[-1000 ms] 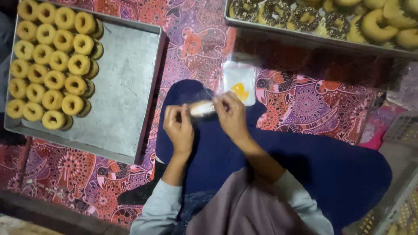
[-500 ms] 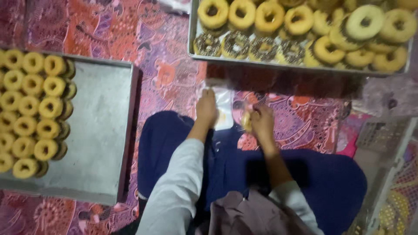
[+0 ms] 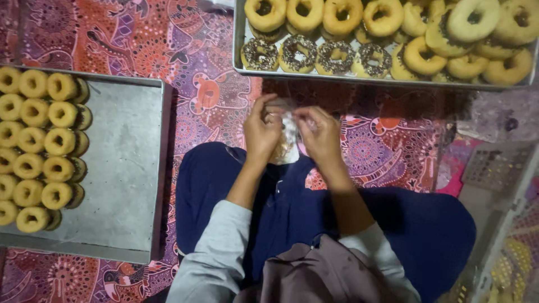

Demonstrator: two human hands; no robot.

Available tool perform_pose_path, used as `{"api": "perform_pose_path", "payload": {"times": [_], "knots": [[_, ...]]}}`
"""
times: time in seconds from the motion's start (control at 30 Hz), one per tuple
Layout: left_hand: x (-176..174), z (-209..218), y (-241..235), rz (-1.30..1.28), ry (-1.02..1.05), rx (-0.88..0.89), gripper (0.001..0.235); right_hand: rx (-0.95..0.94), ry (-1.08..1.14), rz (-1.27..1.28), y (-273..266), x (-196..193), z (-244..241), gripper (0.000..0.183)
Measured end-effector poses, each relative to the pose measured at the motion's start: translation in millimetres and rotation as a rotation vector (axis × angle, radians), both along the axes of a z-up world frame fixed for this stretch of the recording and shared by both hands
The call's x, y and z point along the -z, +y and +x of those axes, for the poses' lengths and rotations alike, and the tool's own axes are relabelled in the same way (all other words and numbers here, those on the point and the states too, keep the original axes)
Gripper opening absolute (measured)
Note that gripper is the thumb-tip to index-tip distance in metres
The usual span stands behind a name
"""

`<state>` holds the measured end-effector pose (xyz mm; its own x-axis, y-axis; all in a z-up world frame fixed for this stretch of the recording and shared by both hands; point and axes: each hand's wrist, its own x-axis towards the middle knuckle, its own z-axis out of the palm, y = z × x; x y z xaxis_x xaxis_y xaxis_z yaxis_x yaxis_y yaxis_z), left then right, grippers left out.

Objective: The person sits on a patterned floor mat and repeatedly picks donuts from a metal tray, places them into small clear plastic bags, and sets the filled bags into a white plastic crate. The process continues with donuts from both plain and chocolate-sprinkled trays.

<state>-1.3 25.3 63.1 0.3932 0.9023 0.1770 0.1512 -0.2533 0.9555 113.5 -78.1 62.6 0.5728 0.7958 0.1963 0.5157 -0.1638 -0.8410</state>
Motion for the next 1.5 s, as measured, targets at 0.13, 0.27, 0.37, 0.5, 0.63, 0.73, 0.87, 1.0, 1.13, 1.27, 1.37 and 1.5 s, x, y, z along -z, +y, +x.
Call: {"api": "perform_pose_path", "payload": {"times": [0.13,0.27,0.37,0.5,0.63,0.73,0.87,1.0,1.13,1.27,1.37,1.5], "knots": [[-15,8,-14,-0.144,-0.068,-0.107,0.028,0.109,-0.273,0.118,-20,-52,-24,0.023],[-32,6,-51,0.285,-0.157,0.207,0.022,0.104,-0.304,-0.017,-36,-61,-24,0.033],[-58,18,-61,0.223,-0.318,0.33,0.033,0.069,-0.309,0.049,-42,-57,0,0.045],[-75,49,-57,-0.496,-0.765,0.171,0.053,-0.067,-0.293,0.094,-46,-67,20,0.033],[-54,94,-21,-0.657,-1.042,0.341,0.018,0.008,-0.323,0.041,-37,-105,71,0.014],[-37,99,-7,-0.781,-1.025,0.262,0.018,0.346,-0.167,-0.279,-27,-127,153,0.023],[-37,98,8,-1.135,-1.08,0.179,0.005,0.001,-0.91,-0.462,-28,-129,253,0.049],[-40,94,14,-1.332,-1.202,0.194,0.022,-0.007,-0.742,-0.775,-29,-135,268,0.062],[-42,92,20,-1.444,-1.342,0.078,0.038,0.214,-0.014,0.094,-46,-154,178,0.084],[-45,93,12,-1.5,-1.359,-0.024,0.041,0.064,0.455,0.437,-82,-135,58,0.077],[-45,94,-4,-1.326,-1.358,0.048,0.04,0.084,0.567,0.466,-66,-99,7,0.071],[-42,92,-16,-1.006,-1.358,0.177,0.048,0.124,-0.073,0.17,-50,-90,-3,0.067]]}}
